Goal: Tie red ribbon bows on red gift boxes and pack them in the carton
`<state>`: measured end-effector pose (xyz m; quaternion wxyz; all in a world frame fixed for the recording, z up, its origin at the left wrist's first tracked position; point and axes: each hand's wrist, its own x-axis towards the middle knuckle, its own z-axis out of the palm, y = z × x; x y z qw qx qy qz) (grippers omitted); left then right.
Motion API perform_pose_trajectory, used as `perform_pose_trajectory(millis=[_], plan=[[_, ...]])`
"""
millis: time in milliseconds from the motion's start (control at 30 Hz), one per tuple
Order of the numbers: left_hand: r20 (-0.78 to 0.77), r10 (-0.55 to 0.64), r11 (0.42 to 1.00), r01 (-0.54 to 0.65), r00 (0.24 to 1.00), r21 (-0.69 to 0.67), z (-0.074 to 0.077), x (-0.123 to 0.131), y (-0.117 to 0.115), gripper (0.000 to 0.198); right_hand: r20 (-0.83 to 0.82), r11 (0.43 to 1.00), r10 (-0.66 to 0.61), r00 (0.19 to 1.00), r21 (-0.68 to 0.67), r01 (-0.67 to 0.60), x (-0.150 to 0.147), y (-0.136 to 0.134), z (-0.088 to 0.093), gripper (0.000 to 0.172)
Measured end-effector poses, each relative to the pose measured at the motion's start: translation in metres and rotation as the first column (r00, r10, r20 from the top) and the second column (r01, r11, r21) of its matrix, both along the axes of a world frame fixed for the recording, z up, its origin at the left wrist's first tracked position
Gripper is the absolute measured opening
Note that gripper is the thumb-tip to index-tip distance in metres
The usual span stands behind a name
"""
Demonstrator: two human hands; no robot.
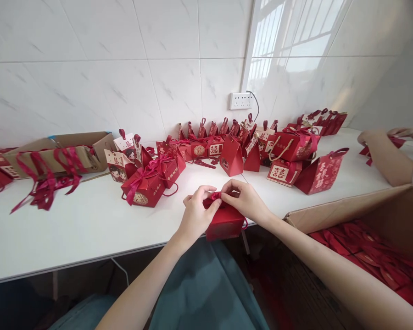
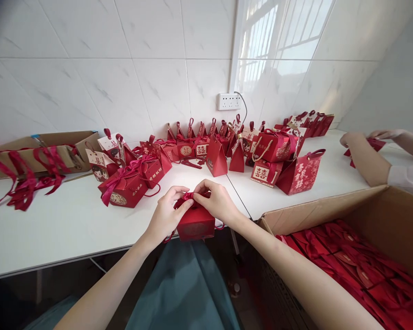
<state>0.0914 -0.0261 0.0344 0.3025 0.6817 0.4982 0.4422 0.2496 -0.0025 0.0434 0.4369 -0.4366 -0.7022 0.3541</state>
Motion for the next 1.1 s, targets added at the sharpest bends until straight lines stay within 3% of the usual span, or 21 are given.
perform_pose_trajectory(millis=[233,433,500,600,733,867,967,1100], plan=[[0.31,-0.139,0.978,0.179,0.941,-0.104,-0.008,-0.002,0.007,0.017,0.001,0.997,0.081,0.997,-0.002,-0.081,0.001,0.002,-0.002,0.007],[0.389,-0.139,0.969,0.206,0.911,-0.135,-0.01,-0.001,0.012,0.018,0.173,0.974,0.017,0.985,0.22,-0.055,0.005,0.005,-0.005,0.007],[0.394,-0.111,0.974,0.179,0.912,-0.138,-0.011,-0.001,0.013,0.018,0.228,0.93,0.003,0.974,0.356,-0.087,0.01,0.004,-0.003,0.007],[0.379,-0.067,0.981,0.13,0.923,-0.143,-0.01,-0.002,0.015,0.018,0.356,0.807,-0.006,0.934,0.554,-0.206,0.018,-0.002,0.002,0.005],[0.351,-0.055,0.982,0.114,0.935,-0.148,-0.008,-0.002,0.015,0.02,0.528,0.681,-0.129,0.839,0.662,-0.312,0.019,-0.007,0.006,0.012],[0.331,-0.046,0.985,0.099,0.942,-0.143,-0.008,-0.004,0.016,0.023,0.54,0.61,-0.207,0.816,0.723,-0.324,0.014,-0.007,0.005,0.019],[0.272,-0.056,0.989,0.09,0.961,-0.115,-0.005,-0.009,0.018,0.024,0.551,0.609,-0.201,0.81,0.718,-0.337,0.014,-0.005,0.005,0.017],[0.076,-0.009,1.0,0.008,0.997,0.018,0.004,-0.019,0.018,0.02,0.582,0.676,-0.152,0.799,0.65,-0.346,0.024,-0.002,0.01,0.015]])
